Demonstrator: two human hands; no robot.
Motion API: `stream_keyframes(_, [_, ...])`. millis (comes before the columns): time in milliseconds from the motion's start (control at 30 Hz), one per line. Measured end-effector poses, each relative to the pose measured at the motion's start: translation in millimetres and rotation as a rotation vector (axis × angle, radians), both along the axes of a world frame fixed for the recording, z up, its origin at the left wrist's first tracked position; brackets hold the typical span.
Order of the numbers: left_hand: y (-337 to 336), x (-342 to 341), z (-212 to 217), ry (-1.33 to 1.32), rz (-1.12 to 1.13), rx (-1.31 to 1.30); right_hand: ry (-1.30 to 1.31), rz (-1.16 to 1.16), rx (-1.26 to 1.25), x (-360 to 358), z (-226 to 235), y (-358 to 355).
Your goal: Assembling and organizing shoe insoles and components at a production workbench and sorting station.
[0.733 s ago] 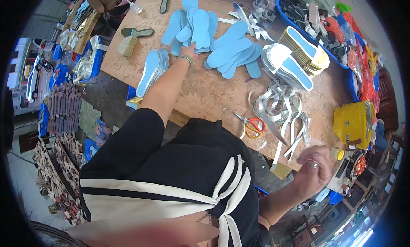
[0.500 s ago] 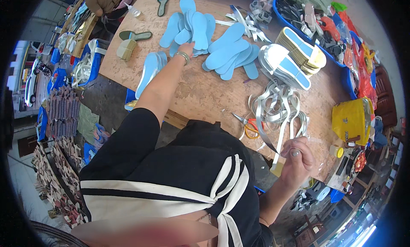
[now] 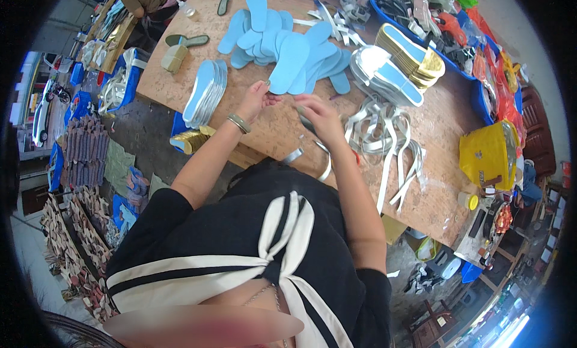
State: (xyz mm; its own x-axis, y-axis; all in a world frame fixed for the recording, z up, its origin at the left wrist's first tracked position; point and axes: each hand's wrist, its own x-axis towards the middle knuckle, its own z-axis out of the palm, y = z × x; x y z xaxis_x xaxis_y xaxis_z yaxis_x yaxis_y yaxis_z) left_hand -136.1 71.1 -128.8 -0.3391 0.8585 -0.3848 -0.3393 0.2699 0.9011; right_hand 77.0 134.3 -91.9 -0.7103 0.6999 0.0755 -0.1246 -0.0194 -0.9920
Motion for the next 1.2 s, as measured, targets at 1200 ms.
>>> stream_keyframes(1200, [-66.7, 110.6, 161.6, -0.288, 0.058, 0.573, 0.121, -0.189, -0.131, 73.1, 147.6, -49.6])
